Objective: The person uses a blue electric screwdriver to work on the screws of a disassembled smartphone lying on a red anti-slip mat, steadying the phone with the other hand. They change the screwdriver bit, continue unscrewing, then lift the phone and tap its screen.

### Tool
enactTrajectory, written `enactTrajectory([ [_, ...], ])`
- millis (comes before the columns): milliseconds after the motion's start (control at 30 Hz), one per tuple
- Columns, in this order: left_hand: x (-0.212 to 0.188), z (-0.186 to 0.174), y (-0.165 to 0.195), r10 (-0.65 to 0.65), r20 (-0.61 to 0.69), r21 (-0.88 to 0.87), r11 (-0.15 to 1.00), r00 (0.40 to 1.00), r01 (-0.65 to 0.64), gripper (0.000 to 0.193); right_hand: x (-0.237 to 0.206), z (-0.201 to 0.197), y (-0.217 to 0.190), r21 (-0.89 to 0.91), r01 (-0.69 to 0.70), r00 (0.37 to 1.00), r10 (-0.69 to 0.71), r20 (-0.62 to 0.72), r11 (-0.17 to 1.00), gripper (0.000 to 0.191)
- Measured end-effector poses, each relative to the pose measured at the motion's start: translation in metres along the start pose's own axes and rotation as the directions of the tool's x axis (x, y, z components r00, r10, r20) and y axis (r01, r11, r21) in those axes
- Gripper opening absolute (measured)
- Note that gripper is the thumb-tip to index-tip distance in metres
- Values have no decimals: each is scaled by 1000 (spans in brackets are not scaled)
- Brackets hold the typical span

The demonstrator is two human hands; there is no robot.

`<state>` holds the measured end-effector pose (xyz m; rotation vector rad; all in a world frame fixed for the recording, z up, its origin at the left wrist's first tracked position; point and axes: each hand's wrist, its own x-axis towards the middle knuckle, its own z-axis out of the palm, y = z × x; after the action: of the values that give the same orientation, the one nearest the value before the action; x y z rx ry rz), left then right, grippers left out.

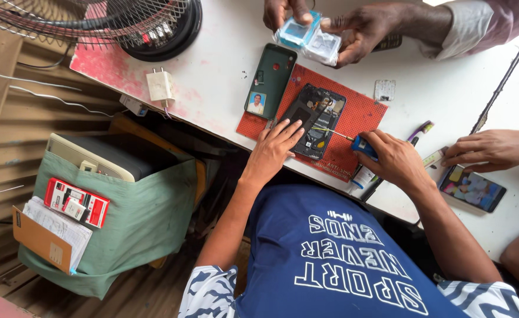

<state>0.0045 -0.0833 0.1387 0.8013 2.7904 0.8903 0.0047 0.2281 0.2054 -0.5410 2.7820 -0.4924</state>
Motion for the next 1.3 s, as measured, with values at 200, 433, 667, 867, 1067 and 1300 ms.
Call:
enactTrajectory([
  [200,7,0,-1,0,3,-1,1000,1000,0,65,1,2,4,-16,-48,998,49,25,999,39],
  [433,9,7,-2,3,-8,-13,1000,1000,-3,68,1,3,7,-10,-45,999,45,4,999,39],
  [667,6,9,-6,5,-21,-11,1000,1000,-6,69,3,2,4,-34,7,1000,-8,-25,999,43],
  [867,3,11,-6,18,-24,-13,1000,1000,-18,72,-4,7,1,-36,45,998,-46,-37,998,41],
  [1067,-2,19,-8,67,-66,17,998,996,-66,72,-15,7,8,-52,52,997,-55,-56,997,37],
  [1300,-6,32,-14,77,-63,12,997,995,-76,71,-22,8,6,-114,104,990,-114,-84,988,34],
])
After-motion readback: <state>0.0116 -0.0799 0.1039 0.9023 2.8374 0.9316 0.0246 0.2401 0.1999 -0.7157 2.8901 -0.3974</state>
